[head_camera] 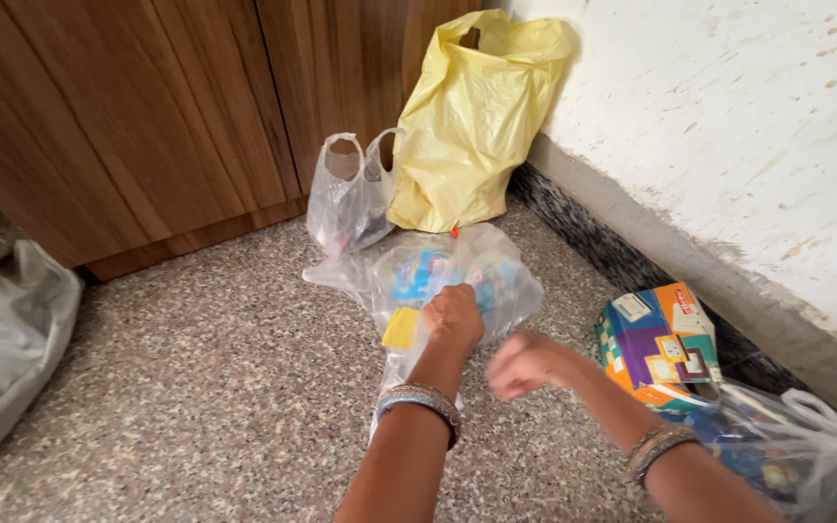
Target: The person sits on the floor and sorts various electrical supplies, including small plastic connectors and larger PVC fittings, from a cardboard box and the floor into clear plastic bags. They handle the items one by one, placing them into bags and tying the bags closed.
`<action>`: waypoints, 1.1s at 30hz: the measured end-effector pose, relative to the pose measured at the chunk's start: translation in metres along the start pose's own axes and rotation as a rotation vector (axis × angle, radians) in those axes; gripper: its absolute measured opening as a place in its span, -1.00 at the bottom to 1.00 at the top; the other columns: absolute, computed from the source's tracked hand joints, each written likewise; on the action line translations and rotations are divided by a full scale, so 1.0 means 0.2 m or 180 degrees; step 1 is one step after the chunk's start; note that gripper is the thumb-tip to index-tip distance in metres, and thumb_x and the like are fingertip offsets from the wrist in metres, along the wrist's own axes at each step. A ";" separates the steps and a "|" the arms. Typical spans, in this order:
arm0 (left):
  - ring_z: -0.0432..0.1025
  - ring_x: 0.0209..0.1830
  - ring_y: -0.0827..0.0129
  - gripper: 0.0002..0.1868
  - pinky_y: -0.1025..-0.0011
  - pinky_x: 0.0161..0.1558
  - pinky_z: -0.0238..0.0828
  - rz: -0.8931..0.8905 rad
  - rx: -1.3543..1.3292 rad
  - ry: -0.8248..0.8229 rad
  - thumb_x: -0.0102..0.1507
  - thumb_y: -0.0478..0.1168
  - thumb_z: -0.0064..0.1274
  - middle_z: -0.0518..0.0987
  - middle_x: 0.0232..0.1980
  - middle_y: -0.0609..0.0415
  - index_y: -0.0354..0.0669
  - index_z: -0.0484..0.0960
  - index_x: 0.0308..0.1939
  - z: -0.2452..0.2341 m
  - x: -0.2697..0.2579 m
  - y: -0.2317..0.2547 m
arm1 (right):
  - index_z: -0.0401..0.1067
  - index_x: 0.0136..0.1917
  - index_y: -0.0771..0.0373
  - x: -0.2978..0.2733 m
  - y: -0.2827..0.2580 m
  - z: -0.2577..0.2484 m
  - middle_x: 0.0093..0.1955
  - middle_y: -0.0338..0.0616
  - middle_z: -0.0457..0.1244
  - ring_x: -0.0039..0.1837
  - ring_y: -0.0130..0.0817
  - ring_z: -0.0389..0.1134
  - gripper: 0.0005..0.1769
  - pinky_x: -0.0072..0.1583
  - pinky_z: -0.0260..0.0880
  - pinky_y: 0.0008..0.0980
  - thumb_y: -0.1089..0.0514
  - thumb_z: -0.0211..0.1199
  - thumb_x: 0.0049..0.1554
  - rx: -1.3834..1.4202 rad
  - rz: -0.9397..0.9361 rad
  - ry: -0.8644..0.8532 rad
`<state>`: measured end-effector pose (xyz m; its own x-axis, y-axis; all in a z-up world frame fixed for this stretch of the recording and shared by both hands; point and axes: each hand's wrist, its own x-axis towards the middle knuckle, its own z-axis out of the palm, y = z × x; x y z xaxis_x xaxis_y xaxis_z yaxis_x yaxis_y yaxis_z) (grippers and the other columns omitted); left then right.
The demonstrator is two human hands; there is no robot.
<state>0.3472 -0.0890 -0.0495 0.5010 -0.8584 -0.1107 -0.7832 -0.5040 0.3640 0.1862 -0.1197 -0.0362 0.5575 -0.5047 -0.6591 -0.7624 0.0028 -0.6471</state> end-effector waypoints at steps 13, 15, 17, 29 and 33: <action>0.55 0.21 0.09 -0.63 0.17 0.17 0.48 0.0255 0.0573 -0.1111 0.15 -0.26 0.26 0.64 0.18 -0.07 -0.15 0.71 0.05 -0.37 -0.12 -0.40 | 0.46 0.08 0.34 0.27 0.01 0.05 -0.14 -0.01 0.39 -0.19 -0.20 0.45 -0.71 -0.23 0.51 -0.22 0.35 0.36 0.06 0.1680 -0.0001 0.1416; 0.50 0.25 0.09 -0.62 0.14 0.17 0.47 0.0047 0.0450 -0.0557 0.19 -0.27 0.20 0.61 0.21 -0.03 -0.09 0.68 0.10 -0.41 -0.10 -0.46 | 0.47 0.14 0.36 0.24 -0.12 0.08 -0.15 0.09 0.38 -0.20 -0.09 0.41 -0.65 -0.26 0.45 -0.21 0.44 0.32 0.06 0.1759 -0.0138 0.1564; 0.50 0.21 0.05 -0.65 0.10 0.14 0.46 -0.0017 0.0352 0.0096 0.28 -0.18 0.04 0.58 0.20 -0.08 -0.10 0.62 0.14 -0.47 -0.05 -0.55 | 0.50 0.15 0.28 0.18 -0.30 0.06 -0.15 0.12 0.41 -0.20 -0.13 0.40 -0.63 -0.24 0.49 -0.29 0.42 0.25 0.06 0.1501 -0.0225 0.1682; 0.55 -0.05 -0.20 -0.78 0.01 -0.02 0.51 -0.0707 -0.1347 0.2348 0.21 -0.19 -0.01 0.64 -0.08 -0.31 -0.29 0.63 -0.26 -0.99 -0.15 -0.92 | 0.27 0.46 0.03 0.04 -0.59 0.19 0.29 0.09 0.30 0.25 0.00 0.37 0.04 0.16 0.47 -0.19 0.53 0.43 -0.25 -0.2182 -0.0952 0.1434; 0.58 -0.09 -0.16 -0.78 0.03 -0.13 0.57 -0.1111 -0.1540 0.2815 0.23 -0.18 -0.02 0.64 -0.09 -0.28 -0.31 0.59 -0.25 -1.10 -0.19 -1.00 | 0.28 0.50 0.00 -0.22 -0.78 0.29 0.26 -0.03 0.38 0.08 -0.16 0.45 0.06 -0.04 0.53 -0.20 0.60 0.25 -0.23 -0.1779 -0.0349 0.0317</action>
<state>0.5657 0.0646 0.0852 0.9109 -0.2013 0.3601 -0.4126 -0.4502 0.7919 0.2995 -0.0477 0.0718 0.6300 -0.5552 -0.5430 -0.7748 -0.4968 -0.3910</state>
